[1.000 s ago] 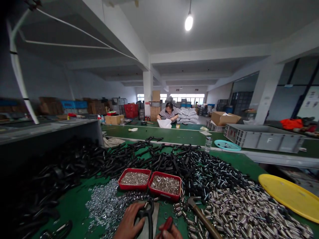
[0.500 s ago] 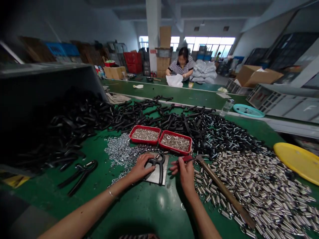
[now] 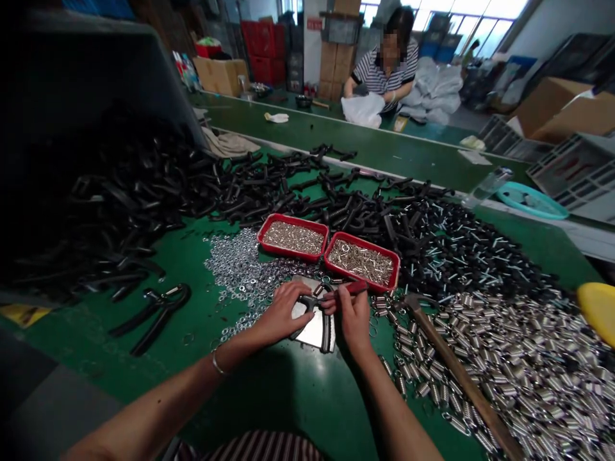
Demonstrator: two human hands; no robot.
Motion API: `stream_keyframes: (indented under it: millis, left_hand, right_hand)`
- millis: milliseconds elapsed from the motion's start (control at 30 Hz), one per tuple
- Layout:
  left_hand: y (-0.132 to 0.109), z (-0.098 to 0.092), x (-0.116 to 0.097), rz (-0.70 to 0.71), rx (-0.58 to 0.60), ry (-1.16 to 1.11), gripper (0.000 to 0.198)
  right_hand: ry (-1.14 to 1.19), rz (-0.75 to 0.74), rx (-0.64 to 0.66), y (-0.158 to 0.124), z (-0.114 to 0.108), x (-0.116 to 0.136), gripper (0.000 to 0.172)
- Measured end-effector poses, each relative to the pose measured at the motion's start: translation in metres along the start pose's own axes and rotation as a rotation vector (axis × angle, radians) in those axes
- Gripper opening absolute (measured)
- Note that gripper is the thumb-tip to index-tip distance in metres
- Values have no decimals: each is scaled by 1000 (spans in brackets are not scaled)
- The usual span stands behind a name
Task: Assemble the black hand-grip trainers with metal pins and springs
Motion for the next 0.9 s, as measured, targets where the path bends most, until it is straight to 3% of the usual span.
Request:
stream_keyframes:
  millis: [233,467,567,733,800,900]
  left_hand:
    - [1,1,2,4,-1,-1,38]
    - [1,-1,1,-14,9,-23,37]
    - [1,0,1,-18,6,-22,38]
    - [1,2,3,-18,27,-18,41]
    - [2,1,3,-31,40,-24,40]
    - [3,-4,1,-41,58,-49,37]
  right_hand:
    - [-74,-6,-39,-2,2,2,26]
    - [-189,-6,39,-5,2,15,28]
    - [-359,-50,102,-6,3,24,28]
    - [-626,-150,311,9,18,40,26]
    - [-566,-132,364,24,23,44,27]
    - [-242,97,446,47,22,42,31]
Point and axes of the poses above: each hand's wrist, its own y-axis towards the middle knuckle, its own z-axis out of the palm, x = y × z, the point moved 2 cm from there along y, towards the middle knuckle, and after that the axes turned 11 degrees about -z, right-handed, at the moved point
